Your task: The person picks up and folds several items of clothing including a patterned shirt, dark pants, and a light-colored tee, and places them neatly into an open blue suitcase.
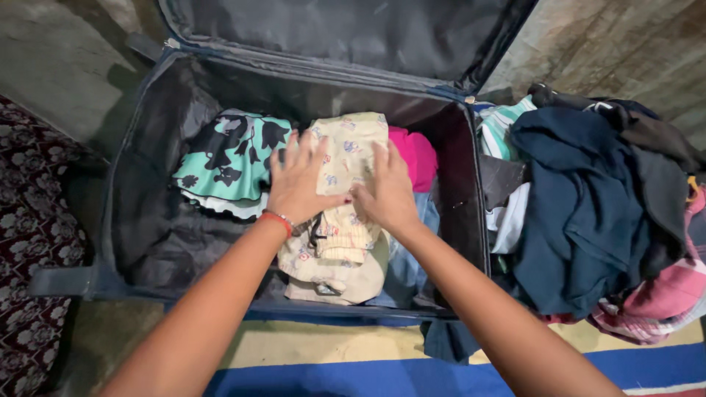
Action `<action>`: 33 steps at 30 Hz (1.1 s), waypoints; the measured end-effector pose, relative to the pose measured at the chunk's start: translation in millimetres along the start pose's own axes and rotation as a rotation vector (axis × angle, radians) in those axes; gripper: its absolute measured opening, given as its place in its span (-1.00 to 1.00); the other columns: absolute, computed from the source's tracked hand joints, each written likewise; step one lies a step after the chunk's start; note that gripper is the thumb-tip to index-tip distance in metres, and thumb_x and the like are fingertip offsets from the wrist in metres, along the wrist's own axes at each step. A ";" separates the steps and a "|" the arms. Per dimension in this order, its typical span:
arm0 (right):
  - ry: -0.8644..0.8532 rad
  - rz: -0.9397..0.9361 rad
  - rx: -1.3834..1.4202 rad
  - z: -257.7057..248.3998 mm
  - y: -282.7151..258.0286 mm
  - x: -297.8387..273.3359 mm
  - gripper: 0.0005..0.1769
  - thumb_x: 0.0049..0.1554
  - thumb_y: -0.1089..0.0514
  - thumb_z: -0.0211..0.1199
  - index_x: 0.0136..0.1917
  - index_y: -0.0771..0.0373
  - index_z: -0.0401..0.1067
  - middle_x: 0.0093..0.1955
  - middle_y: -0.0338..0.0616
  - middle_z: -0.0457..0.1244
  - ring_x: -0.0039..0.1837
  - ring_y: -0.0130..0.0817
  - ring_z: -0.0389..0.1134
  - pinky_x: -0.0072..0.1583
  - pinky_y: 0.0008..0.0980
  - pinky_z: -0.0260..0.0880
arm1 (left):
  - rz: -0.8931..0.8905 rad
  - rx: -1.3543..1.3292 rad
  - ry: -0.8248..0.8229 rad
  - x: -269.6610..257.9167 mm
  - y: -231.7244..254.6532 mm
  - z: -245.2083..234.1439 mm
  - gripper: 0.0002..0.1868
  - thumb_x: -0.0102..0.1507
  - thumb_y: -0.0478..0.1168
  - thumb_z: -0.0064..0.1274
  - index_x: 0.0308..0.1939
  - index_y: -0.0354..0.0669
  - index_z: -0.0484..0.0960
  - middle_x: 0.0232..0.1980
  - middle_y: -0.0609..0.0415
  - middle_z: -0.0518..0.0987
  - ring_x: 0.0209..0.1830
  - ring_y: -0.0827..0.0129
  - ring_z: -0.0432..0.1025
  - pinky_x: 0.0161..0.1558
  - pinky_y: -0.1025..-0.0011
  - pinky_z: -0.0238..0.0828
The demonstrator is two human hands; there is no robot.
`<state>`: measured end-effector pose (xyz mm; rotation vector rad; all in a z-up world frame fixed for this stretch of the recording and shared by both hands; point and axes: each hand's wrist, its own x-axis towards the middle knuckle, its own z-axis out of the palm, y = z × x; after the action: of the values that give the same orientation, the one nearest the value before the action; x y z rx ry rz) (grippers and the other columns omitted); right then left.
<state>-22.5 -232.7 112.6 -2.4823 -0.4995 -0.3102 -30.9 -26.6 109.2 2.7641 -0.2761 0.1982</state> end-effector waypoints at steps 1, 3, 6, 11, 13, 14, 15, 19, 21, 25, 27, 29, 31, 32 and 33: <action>-0.002 0.002 0.002 7.4 2.6 5.4 0.02 -0.01 -0.01 0.43 0.56 0.29 0.01 0.56 0.42 -0.07 0.52 0.28 0.01 0.47 0.10 0.12 | -0.001 0.000 -0.004 5.3 -0.9 3.6 0.29 -0.10 0.39 0.35 0.54 -0.02 0.08 0.59 -0.22 0.03 0.62 -0.12 -0.19 0.43 -0.26 -0.28; -0.227 -0.058 -0.190 23.4 10.5 17.4 -0.18 0.18 -0.14 0.23 0.61 0.00 0.04 0.69 0.26 -0.21 0.63 0.20 -0.16 0.51 0.08 -0.04 | 0.103 0.017 -0.114 16.7 -5.9 16.3 0.35 -0.11 0.48 0.27 0.58 0.02 0.00 0.62 -0.27 -0.06 0.64 -0.10 -0.35 0.43 -0.32 -0.49; -0.467 -0.054 -0.279 42.7 27.9 26.0 -0.20 0.28 -0.30 -0.01 0.65 -0.02 -0.09 0.70 0.15 -0.30 0.69 0.12 -0.32 0.54 0.16 -0.25 | 0.075 0.036 -0.296 25.5 -15.8 36.3 0.38 -0.14 0.54 0.23 0.61 0.16 -0.04 0.64 -0.17 -0.09 0.66 -0.05 -0.36 0.46 -0.27 -0.51; -0.503 -0.053 -0.284 56.4 48.0 18.1 -0.15 0.24 -0.40 -0.10 0.67 -0.09 -0.12 0.72 0.06 -0.34 0.71 0.06 -0.37 0.57 0.15 -0.34 | -0.024 0.055 -0.449 24.8 -17.9 57.0 0.41 -0.15 0.61 0.19 0.61 0.22 -0.09 0.67 -0.06 -0.12 0.67 -0.05 -0.35 0.51 -0.22 -0.54; -0.511 -0.047 -0.270 58.6 49.1 17.3 -0.14 0.23 -0.40 -0.10 0.67 -0.11 -0.13 0.72 0.06 -0.35 0.70 0.05 -0.38 0.56 0.16 -0.36 | -0.049 0.069 -0.466 23.1 -18.8 56.1 0.40 -0.15 0.62 0.18 0.62 0.23 -0.08 0.67 -0.06 -0.13 0.67 -0.05 -0.34 0.51 -0.21 -0.53; -0.554 -0.026 -0.252 57.4 50.9 17.4 -0.15 0.24 -0.40 -0.12 0.68 -0.13 -0.15 0.73 0.04 -0.39 0.71 0.02 -0.43 0.57 0.16 -0.39 | -0.069 0.068 -0.483 24.4 -18.3 55.6 0.42 -0.17 0.63 0.17 0.62 0.25 -0.11 0.68 -0.04 -0.16 0.67 -0.05 -0.36 0.50 -0.21 -0.53; -0.597 -0.005 -0.233 56.1 52.5 16.8 -0.16 0.25 -0.41 -0.14 0.68 -0.15 -0.16 0.74 0.02 -0.43 0.72 0.00 -0.48 0.57 0.16 -0.43 | -0.089 0.067 -0.500 25.3 -17.5 55.5 0.45 -0.19 0.64 0.16 0.62 0.26 -0.14 0.68 -0.02 -0.19 0.66 -0.05 -0.38 0.49 -0.20 -0.54; -0.704 0.092 -0.030 45.0 56.3 10.4 -0.18 0.26 -0.46 -0.27 0.69 -0.22 -0.16 0.79 -0.08 -0.50 0.76 -0.05 -0.57 0.60 0.20 -0.52 | -0.110 0.079 -0.530 26.2 -18.0 58.0 0.50 -0.21 0.68 0.15 0.62 0.18 -0.15 0.68 0.01 -0.19 0.68 -0.01 -0.38 0.52 -0.17 -0.54; -0.876 0.030 -0.137 33.3 55.8 -1.9 0.17 0.01 -0.66 -0.01 0.70 -0.20 -0.27 0.74 0.01 -0.60 0.73 0.00 -0.64 0.57 0.19 -0.49 | -0.113 0.070 -0.500 25.8 -18.5 60.5 0.48 -0.18 0.68 0.11 0.62 0.16 -0.15 0.69 0.04 -0.21 0.68 -0.01 -0.40 0.52 -0.17 -0.56; -0.896 0.024 -0.147 24.6 44.7 -13.7 0.42 -0.20 -0.76 0.15 0.70 -0.17 -0.29 0.74 0.05 -0.59 0.73 0.03 -0.65 0.57 0.17 -0.49 | -0.142 0.035 -0.560 21.8 -19.0 61.6 0.52 -0.19 0.65 0.16 0.64 0.14 -0.23 0.70 0.00 -0.29 0.69 -0.05 -0.47 0.53 -0.20 -0.55; -0.895 0.028 -0.212 24.0 38.7 -13.0 0.52 -0.26 -0.76 0.23 0.71 -0.14 -0.33 0.74 0.08 -0.59 0.72 0.05 -0.64 0.57 0.19 -0.49 | -0.133 -0.109 -0.715 19.6 -19.5 59.2 0.66 -0.27 0.54 0.33 0.64 0.09 -0.35 0.70 -0.09 -0.43 0.68 -0.12 -0.54 0.50 -0.24 -0.46; -0.899 0.029 -0.221 20.5 35.9 -12.4 0.53 -0.28 -0.75 0.25 0.70 -0.15 -0.34 0.74 0.08 -0.59 0.72 0.03 -0.65 0.57 0.18 -0.48 | -0.098 -0.146 -0.760 12.1 -23.6 53.8 0.70 -0.31 0.48 0.40 0.64 0.12 -0.38 0.69 -0.10 -0.49 0.67 -0.12 -0.57 0.51 -0.23 -0.45; -0.905 0.026 -0.221 20.7 30.6 -12.1 0.55 -0.30 -0.75 0.27 0.70 -0.16 -0.35 0.73 0.08 -0.59 0.72 0.02 -0.65 0.57 0.17 -0.48 | -0.070 -0.178 -0.808 2.5 -25.7 47.0 0.74 -0.35 0.43 0.47 0.63 0.16 -0.41 0.69 -0.11 -0.54 0.67 -0.12 -0.60 0.51 -0.21 -0.44; -0.898 0.037 -0.227 19.9 29.5 -12.4 0.56 -0.31 -0.75 0.29 0.70 -0.15 -0.35 0.72 0.10 -0.59 0.72 0.02 -0.64 0.57 0.17 -0.48 | -0.067 -0.139 -0.809 -1.3 -23.5 45.0 0.75 -0.37 0.41 0.47 0.64 0.20 -0.41 0.69 -0.09 -0.52 0.68 -0.11 -0.56 0.51 -0.23 -0.42; -0.890 0.047 -0.233 19.8 28.5 -12.8 0.58 -0.32 -0.75 0.30 0.70 -0.15 -0.36 0.72 0.12 -0.59 0.71 0.02 -0.63 0.57 0.16 -0.48 | -0.064 -0.101 -0.810 -4.1 -20.8 43.3 0.76 -0.38 0.40 0.47 0.64 0.24 -0.41 0.70 -0.08 -0.51 0.68 -0.09 -0.52 0.52 -0.25 -0.39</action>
<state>-20.1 -246.4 78.3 -2.7572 -0.7746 0.8419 -26.0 -22.5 61.5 2.6021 -0.3748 -0.9370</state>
